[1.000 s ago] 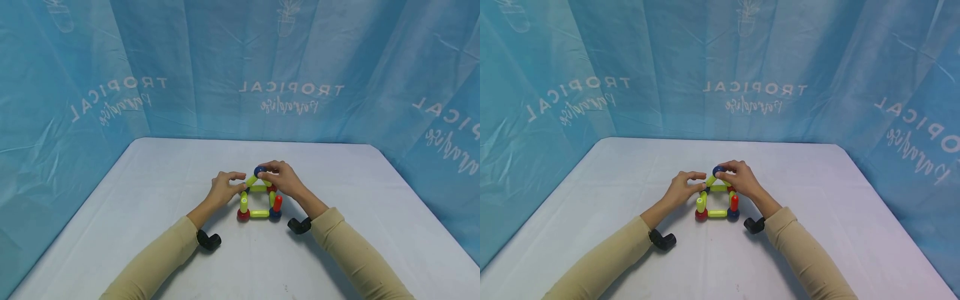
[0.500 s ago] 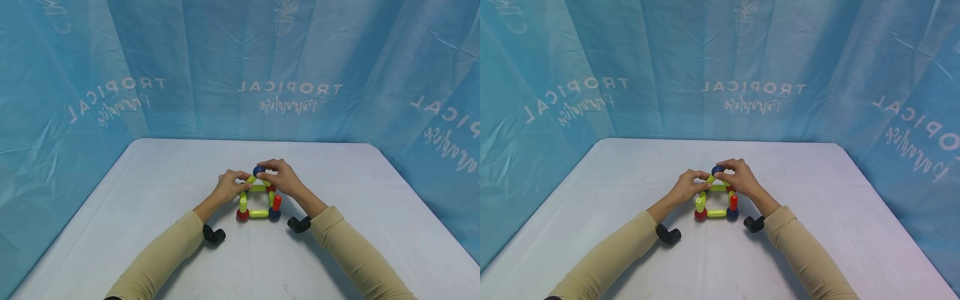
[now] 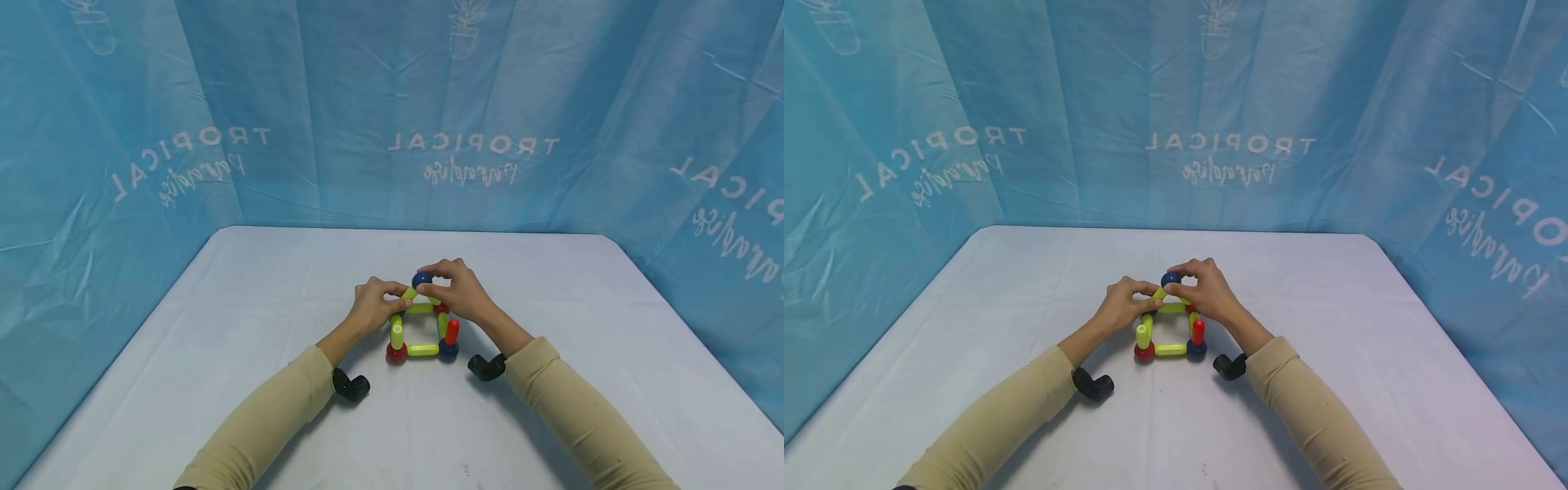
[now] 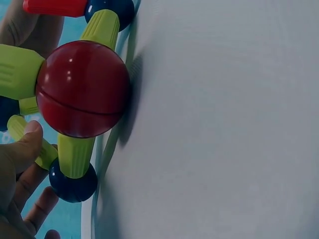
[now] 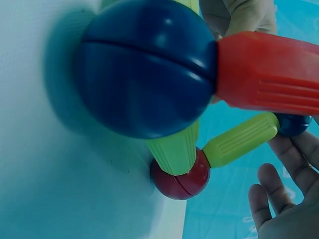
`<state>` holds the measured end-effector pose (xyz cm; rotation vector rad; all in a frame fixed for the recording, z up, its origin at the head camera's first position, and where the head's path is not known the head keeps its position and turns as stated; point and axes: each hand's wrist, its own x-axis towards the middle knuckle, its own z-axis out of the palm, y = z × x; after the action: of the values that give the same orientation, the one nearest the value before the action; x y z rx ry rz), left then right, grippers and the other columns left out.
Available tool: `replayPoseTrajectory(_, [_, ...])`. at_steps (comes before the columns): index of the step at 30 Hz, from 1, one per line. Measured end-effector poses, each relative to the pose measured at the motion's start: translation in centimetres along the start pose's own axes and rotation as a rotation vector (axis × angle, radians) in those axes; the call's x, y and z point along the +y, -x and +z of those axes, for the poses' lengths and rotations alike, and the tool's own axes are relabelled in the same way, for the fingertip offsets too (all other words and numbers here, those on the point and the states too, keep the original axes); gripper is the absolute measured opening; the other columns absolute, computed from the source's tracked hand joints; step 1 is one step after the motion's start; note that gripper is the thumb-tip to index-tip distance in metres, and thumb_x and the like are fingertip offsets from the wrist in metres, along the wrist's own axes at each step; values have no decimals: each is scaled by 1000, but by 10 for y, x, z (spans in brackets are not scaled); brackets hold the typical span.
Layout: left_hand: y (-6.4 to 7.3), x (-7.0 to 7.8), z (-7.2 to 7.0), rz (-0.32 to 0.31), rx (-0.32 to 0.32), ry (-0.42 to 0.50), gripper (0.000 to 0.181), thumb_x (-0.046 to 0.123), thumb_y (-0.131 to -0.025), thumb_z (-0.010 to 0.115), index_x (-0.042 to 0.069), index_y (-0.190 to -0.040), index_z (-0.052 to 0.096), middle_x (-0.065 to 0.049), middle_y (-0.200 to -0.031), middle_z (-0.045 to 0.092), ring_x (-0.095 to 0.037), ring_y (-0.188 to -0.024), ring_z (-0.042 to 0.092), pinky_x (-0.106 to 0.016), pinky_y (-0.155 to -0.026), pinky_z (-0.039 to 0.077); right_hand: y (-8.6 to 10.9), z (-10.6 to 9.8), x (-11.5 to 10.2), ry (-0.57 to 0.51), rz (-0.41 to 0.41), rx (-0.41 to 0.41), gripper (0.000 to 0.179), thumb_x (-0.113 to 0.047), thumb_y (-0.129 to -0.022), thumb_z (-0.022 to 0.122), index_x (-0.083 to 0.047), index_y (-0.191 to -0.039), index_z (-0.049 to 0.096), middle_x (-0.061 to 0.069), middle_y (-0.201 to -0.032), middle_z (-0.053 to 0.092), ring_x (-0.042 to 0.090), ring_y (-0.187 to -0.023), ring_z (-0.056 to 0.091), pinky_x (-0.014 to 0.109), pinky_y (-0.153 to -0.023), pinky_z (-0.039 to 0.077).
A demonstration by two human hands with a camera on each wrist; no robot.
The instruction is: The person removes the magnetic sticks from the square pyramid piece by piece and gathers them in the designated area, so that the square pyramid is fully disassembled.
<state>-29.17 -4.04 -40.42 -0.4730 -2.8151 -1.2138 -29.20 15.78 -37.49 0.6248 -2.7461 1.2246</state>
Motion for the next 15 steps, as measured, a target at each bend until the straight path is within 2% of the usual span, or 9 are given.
replayPoseTrajectory(5, [2, -4, -2, -30, 11, 36, 27, 30, -83, 71, 21, -108, 73, 2, -105, 72, -20, -114, 50, -49, -106, 24, 1, -2, -2, -2, -9, -8, 37, -36, -87, 66, -18, -119, 66, 3, -111, 64, 27, -112, 46, 53, -95, 42])
replayPoseTrajectory(10, [7, -11, -6, -74, 58, 120, 26, 29, -82, 72, 19, -106, 73, 1, -108, 69, -19, -110, 51, -47, -103, 33, 2, -7, -1, -22, 5, 2, 40, -37, -86, 67, -18, -121, 65, 2, -109, 65, 26, -113, 47, 52, -98, 41])
replayPoseTrajectory(15, [11, -15, -9, -108, 41, 179, 26, 28, -84, 71, 18, -107, 71, 0, -111, 69, -21, -112, 52, -46, -100, 38, 3, -9, 3, -36, 2, -9, 45, -42, -86, 65, -18, -123, 63, 3, -113, 64, 30, -116, 47, 50, -100, 40])
